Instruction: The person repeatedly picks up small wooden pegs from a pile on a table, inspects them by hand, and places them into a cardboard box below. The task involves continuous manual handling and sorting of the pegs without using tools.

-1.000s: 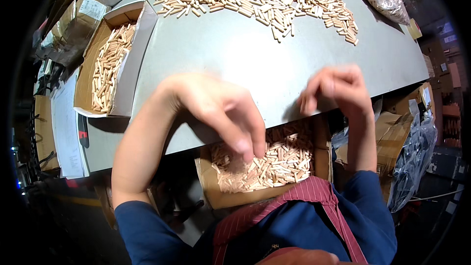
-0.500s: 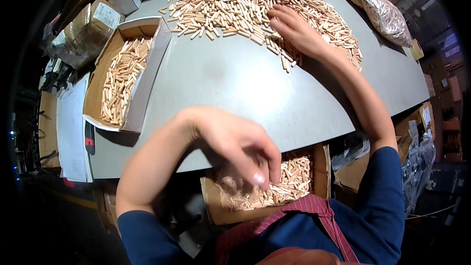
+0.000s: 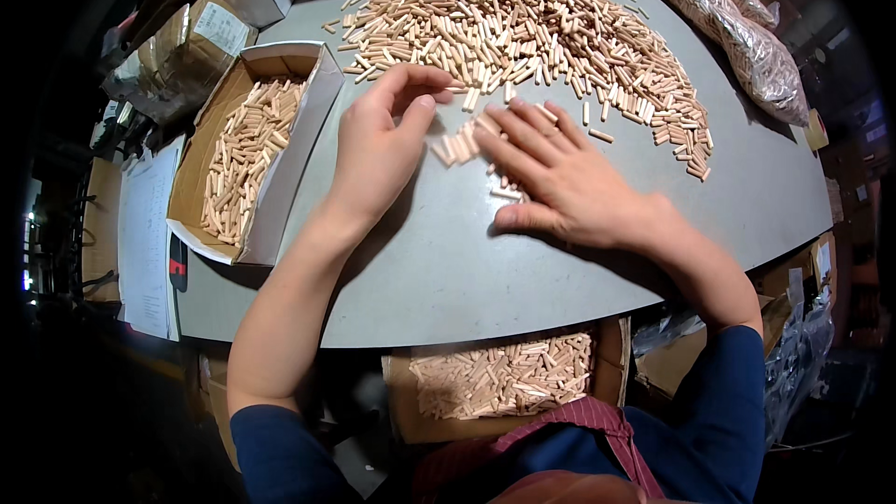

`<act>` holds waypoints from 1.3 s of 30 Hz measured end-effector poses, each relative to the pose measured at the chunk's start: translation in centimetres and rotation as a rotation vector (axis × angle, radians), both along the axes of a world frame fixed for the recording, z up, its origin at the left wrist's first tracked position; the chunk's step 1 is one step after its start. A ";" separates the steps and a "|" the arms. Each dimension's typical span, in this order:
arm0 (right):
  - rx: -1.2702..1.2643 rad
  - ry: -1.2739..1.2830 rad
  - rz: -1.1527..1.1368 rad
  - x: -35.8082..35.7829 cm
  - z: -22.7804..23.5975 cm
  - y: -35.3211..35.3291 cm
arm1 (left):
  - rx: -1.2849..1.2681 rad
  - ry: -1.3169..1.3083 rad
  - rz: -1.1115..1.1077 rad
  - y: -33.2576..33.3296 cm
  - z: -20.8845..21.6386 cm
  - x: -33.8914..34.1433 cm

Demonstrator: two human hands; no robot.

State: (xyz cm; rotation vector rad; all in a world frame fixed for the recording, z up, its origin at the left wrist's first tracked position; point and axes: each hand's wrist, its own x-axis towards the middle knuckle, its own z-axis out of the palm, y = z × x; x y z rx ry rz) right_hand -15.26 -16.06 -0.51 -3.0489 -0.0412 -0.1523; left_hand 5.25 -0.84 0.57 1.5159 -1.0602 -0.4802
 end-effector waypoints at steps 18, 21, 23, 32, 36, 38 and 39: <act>0.095 -0.137 0.069 -0.3 -1.1 0.4 | 0.203 -0.795 -0.214 0.9 -1.8 -4.5; 0.227 -0.178 0.078 0.3 -0.3 -1.2 | 0.170 -0.749 -0.195 0.3 -1.7 -3.8; 0.318 -0.186 -0.068 0.6 1.1 -2.1 | 0.168 -0.800 -0.108 -0.1 -1.4 -3.2; 0.237 -0.329 -0.205 1.8 -1.5 -7.3 | 0.370 -1.000 -0.070 0.4 -1.9 -3.3; 0.165 -0.299 -0.173 2.2 -2.2 -6.3 | 0.346 -0.996 -0.144 0.6 -1.7 -4.7; 0.111 -0.279 -0.171 2.3 -2.4 -6.2 | 0.331 -1.003 -0.175 0.7 -1.7 -5.0; 0.084 -0.269 -0.169 2.3 -2.4 -6.1 | 0.324 -1.006 -0.190 0.7 -1.7 -5.1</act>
